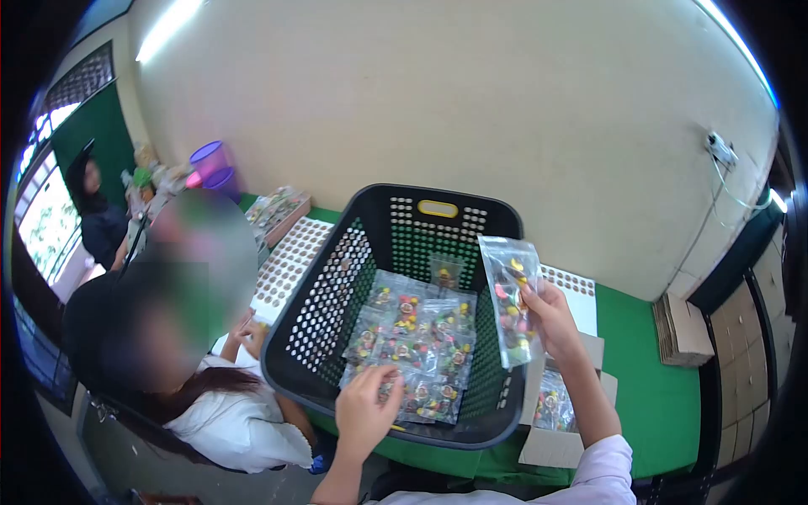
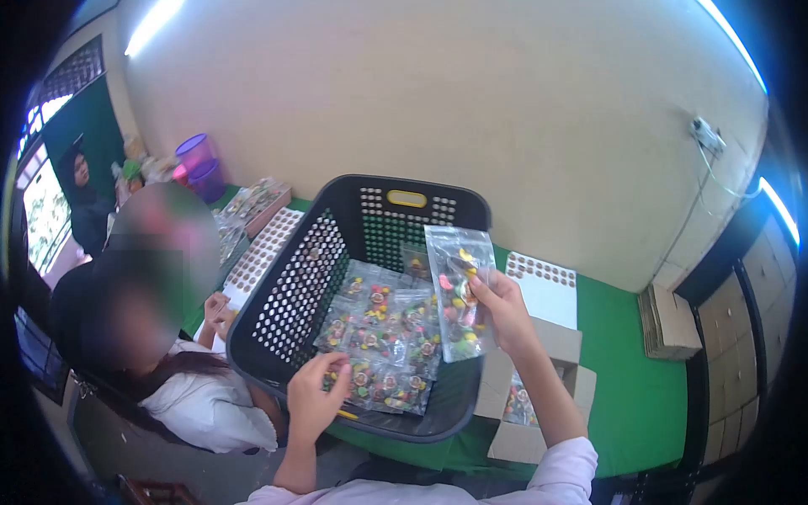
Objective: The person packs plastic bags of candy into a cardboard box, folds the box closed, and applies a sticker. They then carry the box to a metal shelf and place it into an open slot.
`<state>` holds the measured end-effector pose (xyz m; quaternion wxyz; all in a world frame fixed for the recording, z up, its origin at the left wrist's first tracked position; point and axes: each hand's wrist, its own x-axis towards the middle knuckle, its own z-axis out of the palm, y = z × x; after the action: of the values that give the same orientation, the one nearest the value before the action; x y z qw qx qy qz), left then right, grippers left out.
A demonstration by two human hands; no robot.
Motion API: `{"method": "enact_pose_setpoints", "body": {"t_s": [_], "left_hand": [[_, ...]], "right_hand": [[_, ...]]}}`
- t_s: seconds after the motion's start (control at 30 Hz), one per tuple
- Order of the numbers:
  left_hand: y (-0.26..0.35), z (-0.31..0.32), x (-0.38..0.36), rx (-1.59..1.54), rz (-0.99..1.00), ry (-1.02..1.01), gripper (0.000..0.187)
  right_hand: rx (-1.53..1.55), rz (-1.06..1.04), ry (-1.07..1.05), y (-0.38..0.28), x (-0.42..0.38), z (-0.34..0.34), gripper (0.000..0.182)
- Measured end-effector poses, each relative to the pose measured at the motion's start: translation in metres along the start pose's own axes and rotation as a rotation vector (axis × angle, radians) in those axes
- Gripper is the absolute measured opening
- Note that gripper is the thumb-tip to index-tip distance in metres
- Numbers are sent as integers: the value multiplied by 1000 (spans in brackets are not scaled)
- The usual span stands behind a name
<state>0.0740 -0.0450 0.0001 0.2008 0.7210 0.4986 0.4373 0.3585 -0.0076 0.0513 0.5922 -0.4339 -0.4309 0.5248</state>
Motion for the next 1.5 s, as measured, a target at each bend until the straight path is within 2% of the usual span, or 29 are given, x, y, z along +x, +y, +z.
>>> {"method": "enact_pose_setpoints", "body": {"t_s": [0.03,0.17,0.2,0.37,0.63,0.7,0.73,0.77,0.8,0.83,0.87,0.97,1.07,1.17,1.37,1.5], "left_hand": [[7,-4,-4,-6,-31,2,16],[9,1,-8,11,-32,93,13],[10,3,-9,16,-28,135,13],[16,19,-16,42,-16,238,11],[104,84,-47,-56,-15,140,9],[135,113,-65,43,217,212,9],[150,134,-74,-87,354,160,7],[157,161,-92,-327,315,53,7],[165,187,-103,-296,414,-4,13],[183,203,-109,-274,391,-83,20],[198,221,-110,-332,278,-146,30],[173,277,-126,-759,-242,-439,26],[175,273,-125,-586,-219,-545,27],[165,280,-128,-565,-80,-569,25],[157,287,-134,-791,-372,-722,22],[152,283,-129,-869,-433,-804,19]], "right_hand": [[-19,-6,88,-5,-22,-4,14],[6,-6,197,10,-79,-59,24],[154,23,223,1,-95,-55,29],[215,127,237,25,-147,-123,28],[256,54,309,39,-204,-192,32],[248,75,300,48,-214,-205,33],[260,84,320,49,-216,-209,28],[265,88,314,53,-219,-212,26],[266,93,305,58,-221,-217,25],[267,99,295,58,-224,-218,23],[235,126,296,54,-227,-217,20],[159,152,307,65,-234,-221,20],[172,101,328,57,-236,-219,19],[259,103,393,54,-232,-218,17],[239,89,459,74,-222,-218,15],[207,100,442,73,-215,-207,16]]}}
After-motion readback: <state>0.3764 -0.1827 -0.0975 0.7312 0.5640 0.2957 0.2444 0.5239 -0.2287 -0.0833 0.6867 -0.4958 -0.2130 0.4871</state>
